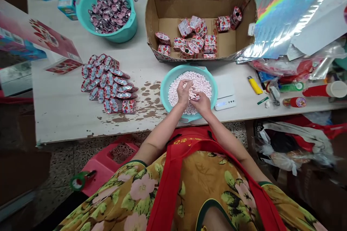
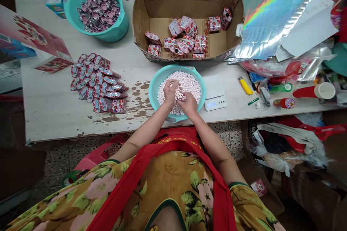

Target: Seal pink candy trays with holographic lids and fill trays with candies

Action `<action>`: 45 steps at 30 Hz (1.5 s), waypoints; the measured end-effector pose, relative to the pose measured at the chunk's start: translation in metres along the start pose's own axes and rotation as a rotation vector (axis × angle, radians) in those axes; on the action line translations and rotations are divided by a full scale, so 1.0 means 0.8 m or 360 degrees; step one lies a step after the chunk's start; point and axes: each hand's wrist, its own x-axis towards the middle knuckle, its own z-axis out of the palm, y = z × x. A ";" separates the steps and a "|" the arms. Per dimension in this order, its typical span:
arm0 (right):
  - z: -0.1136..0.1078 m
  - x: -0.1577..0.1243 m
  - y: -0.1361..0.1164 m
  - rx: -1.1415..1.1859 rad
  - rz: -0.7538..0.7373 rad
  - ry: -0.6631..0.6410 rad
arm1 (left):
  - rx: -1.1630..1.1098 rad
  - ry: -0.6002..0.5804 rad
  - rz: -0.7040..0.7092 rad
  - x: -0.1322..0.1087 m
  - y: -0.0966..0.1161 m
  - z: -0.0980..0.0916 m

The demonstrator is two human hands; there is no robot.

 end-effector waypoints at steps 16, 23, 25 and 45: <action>-0.024 0.021 0.003 0.0168 -0.0134 0.0023 | 0.0170 0.0169 0.0164 -0.001 0.015 0.044; -0.054 0.038 0.007 0.0010 -0.0294 -0.0174 | 0.0211 0.0309 0.0293 -0.007 0.018 0.079; -0.066 0.044 0.006 -0.0012 -0.0303 -0.0238 | 0.0234 0.0359 0.0358 -0.008 0.017 0.085; -0.069 0.069 -0.009 0.0198 -0.0553 -0.0309 | 0.0363 0.0310 0.0460 -0.012 0.043 0.086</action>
